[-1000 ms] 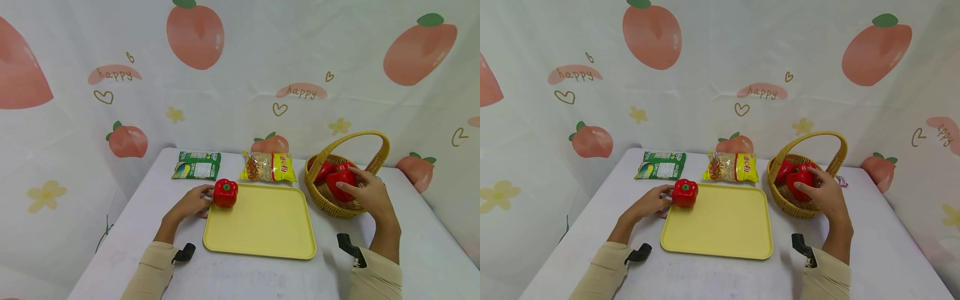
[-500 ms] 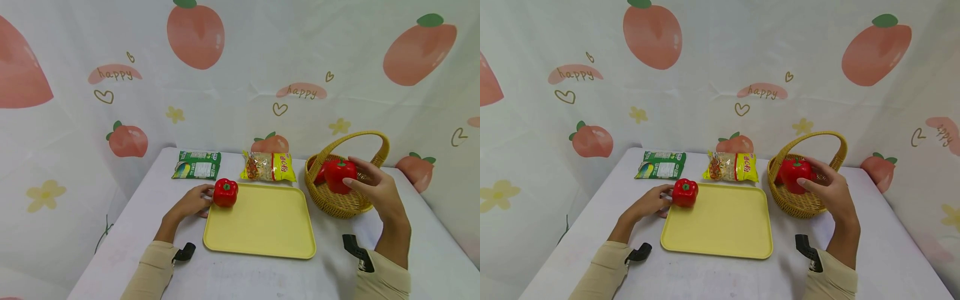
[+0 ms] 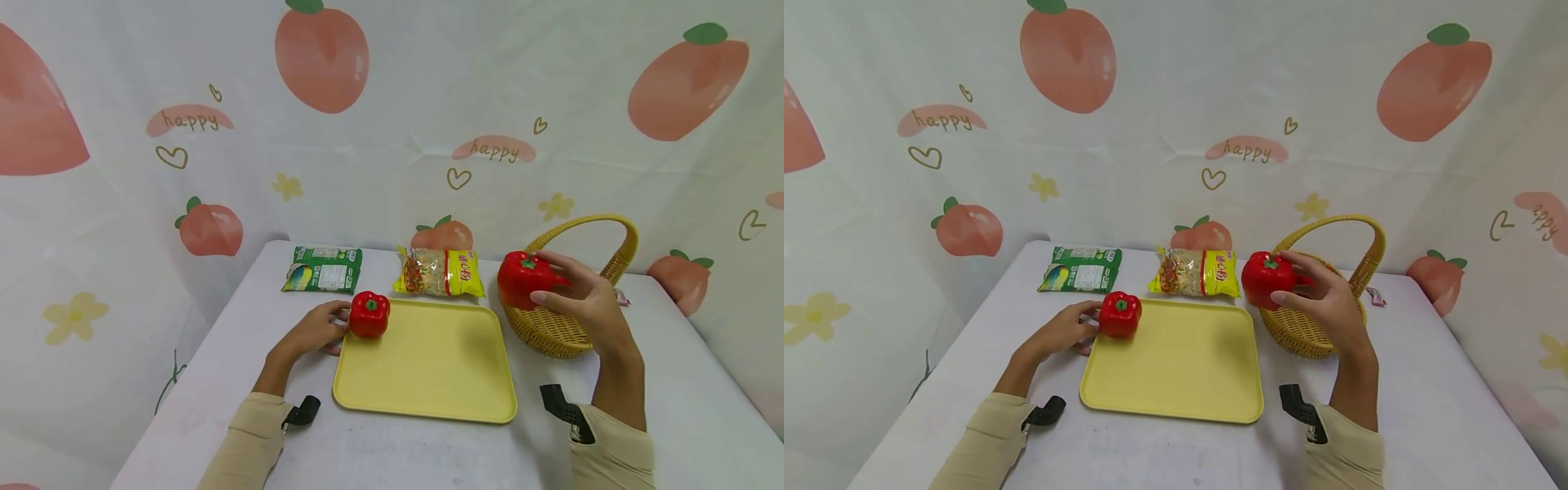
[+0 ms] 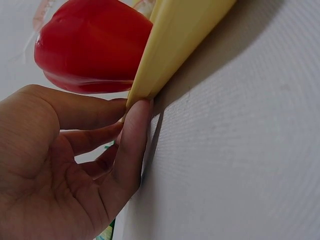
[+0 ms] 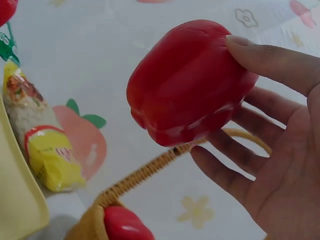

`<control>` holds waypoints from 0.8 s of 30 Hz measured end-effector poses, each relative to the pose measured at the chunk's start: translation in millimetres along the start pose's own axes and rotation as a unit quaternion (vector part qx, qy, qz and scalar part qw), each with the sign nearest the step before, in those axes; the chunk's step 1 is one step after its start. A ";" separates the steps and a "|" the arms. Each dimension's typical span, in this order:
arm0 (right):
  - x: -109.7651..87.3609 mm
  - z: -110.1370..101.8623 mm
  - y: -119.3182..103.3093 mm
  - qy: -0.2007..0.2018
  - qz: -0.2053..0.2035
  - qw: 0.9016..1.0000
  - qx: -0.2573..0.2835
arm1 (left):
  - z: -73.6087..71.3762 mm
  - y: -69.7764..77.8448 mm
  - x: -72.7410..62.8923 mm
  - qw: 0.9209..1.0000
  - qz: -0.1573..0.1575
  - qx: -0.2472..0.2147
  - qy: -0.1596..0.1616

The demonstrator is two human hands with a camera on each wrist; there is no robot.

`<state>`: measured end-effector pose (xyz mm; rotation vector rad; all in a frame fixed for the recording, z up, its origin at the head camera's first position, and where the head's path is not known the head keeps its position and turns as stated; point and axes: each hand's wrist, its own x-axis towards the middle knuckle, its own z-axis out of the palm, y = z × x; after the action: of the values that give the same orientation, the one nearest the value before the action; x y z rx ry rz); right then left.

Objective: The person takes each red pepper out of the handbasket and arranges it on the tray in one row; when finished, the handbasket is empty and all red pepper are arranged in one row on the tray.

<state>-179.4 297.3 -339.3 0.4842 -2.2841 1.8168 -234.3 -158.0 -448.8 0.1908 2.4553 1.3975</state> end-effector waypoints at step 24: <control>27.9 68.4 26.4 -0.121 0.051 0.989 -0.063 | 0.5 0.6 -0.1 1.000 0.001 -0.010 -0.003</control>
<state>-210.9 232.2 -369.9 0.6074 -2.6093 1.7277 -234.0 -157.3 -448.5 0.1920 2.4365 1.4183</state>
